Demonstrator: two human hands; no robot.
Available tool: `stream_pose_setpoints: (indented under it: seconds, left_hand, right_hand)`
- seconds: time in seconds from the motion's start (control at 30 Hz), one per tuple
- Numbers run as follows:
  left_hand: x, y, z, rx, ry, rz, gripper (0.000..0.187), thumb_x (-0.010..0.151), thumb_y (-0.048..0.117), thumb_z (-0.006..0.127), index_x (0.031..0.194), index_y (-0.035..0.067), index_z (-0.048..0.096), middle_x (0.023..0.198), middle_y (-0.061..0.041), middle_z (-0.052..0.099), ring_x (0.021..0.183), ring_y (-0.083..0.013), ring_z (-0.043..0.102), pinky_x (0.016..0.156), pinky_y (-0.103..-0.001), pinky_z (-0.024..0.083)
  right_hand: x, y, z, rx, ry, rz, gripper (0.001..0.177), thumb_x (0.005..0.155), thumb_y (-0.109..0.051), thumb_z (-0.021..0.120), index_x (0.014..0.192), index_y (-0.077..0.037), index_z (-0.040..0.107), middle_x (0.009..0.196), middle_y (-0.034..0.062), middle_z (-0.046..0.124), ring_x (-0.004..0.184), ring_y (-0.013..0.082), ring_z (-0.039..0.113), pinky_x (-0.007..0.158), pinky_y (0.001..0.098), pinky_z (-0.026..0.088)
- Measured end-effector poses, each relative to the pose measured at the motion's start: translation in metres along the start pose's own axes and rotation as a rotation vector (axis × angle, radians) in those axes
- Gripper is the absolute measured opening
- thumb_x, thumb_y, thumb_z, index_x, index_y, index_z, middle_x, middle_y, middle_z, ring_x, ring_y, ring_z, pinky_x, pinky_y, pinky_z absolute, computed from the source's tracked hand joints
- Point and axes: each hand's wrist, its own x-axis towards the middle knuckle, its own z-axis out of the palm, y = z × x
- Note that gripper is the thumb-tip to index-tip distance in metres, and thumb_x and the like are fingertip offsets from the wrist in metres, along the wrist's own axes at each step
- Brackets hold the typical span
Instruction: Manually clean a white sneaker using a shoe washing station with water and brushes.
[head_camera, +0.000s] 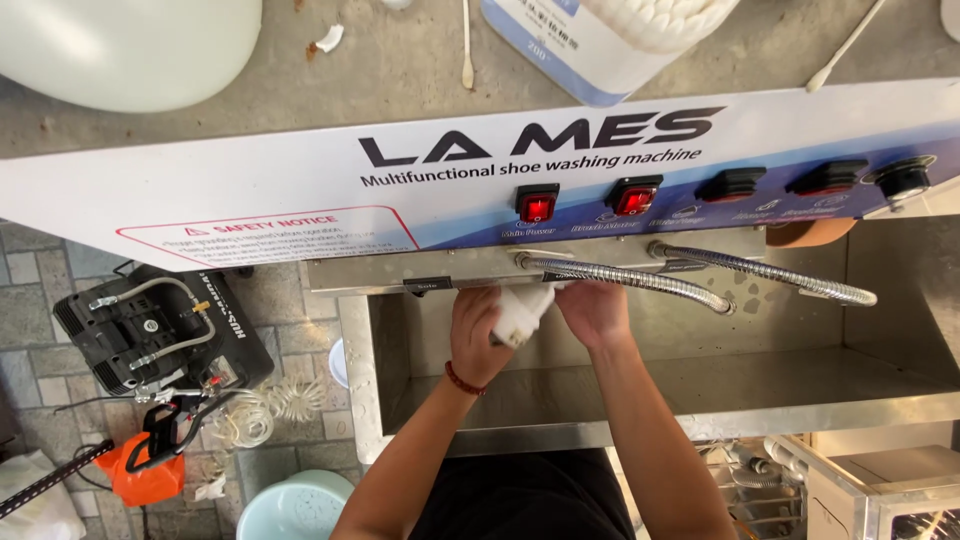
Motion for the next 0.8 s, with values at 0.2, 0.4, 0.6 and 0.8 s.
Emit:
stream_pose_setpoints:
  seconds: [0.2, 0.4, 0.6, 0.8]
  left_hand:
    - [0.009, 0.035, -0.058, -0.391, -0.215, 0.009, 0.073, 0.075, 0.047, 0.085, 0.125, 0.009, 0.049, 0.137, -0.014, 0.051, 0.125, -0.0371, 0.055, 0.103, -0.054, 0.043]
    - [0.1, 0.055, -0.066, -0.191, -0.638, -0.038, 0.059, 0.074, 0.041, 0.085, 0.117, 0.007, 0.065, 0.12, -0.013, 0.065, 0.12, -0.0322, 0.062, 0.108, -0.059, 0.042]
    - [0.075, 0.065, -0.065, -0.486, -0.885, -0.289, 0.026, 0.097, 0.027, 0.076, 0.114, 0.008, 0.071, 0.112, -0.009, 0.072, 0.104, -0.0242, 0.07, 0.089, -0.034, 0.056]
    - [0.042, 0.047, -0.058, -0.853, -0.739, -0.789, 0.031, 0.095, 0.02, 0.071, 0.12, 0.001, 0.07, 0.109, -0.005, 0.075, 0.098, -0.0131, 0.07, 0.087, -0.03, 0.057]
  right_hand:
    - [-0.043, -0.015, -0.004, -0.167, -0.187, 0.085, 0.01, 0.088, -0.004, 0.062, 0.095, 0.001, 0.066, 0.098, 0.0165, 0.07, 0.095, 0.0291, 0.063, 0.096, 0.0441, 0.047]
    - [-0.053, -0.035, 0.052, -0.64, -0.25, 0.348, 0.022, 0.078, -0.005, 0.064, 0.095, 0.009, 0.067, 0.095, 0.0164, 0.069, 0.09, 0.0223, 0.062, 0.085, 0.0329, 0.048]
    - [-0.077, -0.041, 0.07, -0.877, -0.149, 0.061, 0.039, 0.09, -0.017, 0.07, 0.122, 0.004, 0.063, 0.137, 0.0198, 0.061, 0.111, 0.0237, 0.059, 0.089, 0.0398, 0.044]
    - [-0.119, -0.048, 0.037, 0.022, 0.123, -0.287, 0.079, 0.101, -0.069, 0.038, 0.156, -0.013, 0.042, 0.165, 0.0088, 0.042, 0.159, 0.0246, 0.028, 0.128, 0.0596, 0.022]
